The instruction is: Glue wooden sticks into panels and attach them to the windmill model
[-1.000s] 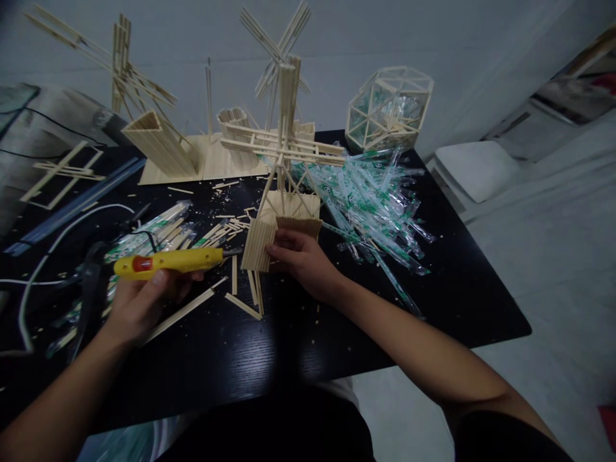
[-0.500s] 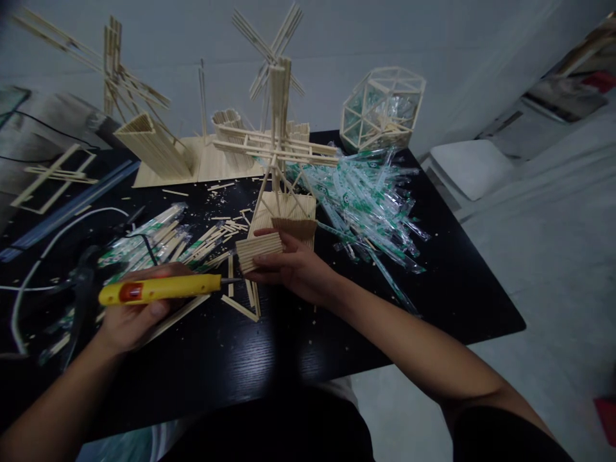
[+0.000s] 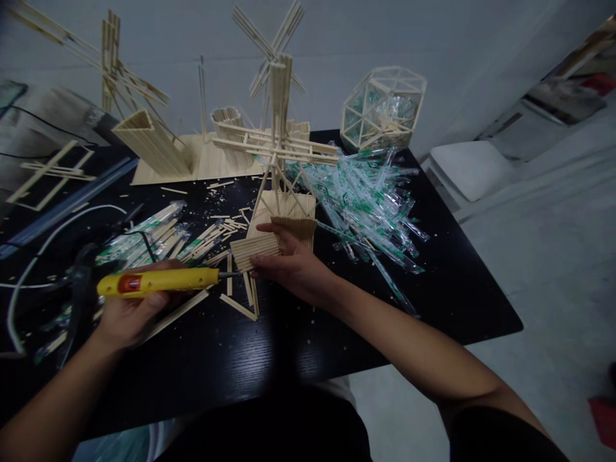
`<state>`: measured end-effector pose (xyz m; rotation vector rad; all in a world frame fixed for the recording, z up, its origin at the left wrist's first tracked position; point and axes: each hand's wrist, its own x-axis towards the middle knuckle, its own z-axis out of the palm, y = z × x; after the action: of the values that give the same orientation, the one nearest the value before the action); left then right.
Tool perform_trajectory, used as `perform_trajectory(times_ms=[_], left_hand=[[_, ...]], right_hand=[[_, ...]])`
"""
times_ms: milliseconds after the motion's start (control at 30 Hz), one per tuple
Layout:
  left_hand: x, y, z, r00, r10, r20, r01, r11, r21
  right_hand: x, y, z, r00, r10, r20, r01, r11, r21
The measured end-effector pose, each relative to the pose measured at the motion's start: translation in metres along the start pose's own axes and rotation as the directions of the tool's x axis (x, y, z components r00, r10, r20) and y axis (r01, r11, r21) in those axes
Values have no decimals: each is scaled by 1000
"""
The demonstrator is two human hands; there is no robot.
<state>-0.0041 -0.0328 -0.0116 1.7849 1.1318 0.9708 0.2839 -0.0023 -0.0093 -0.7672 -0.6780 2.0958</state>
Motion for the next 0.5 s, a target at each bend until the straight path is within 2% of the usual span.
perform_trajectory(times_ms=[333, 500], left_hand=[[-5, -6, -1, 994, -94, -58, 97, 994, 55], [-7, -11, -1, 989, -114, -94, 128, 978, 165]], right_hand=[[0, 0, 2, 1000, 11, 3, -11, 1000, 8], [1, 0, 0, 999, 16, 37, -18, 999, 48]])
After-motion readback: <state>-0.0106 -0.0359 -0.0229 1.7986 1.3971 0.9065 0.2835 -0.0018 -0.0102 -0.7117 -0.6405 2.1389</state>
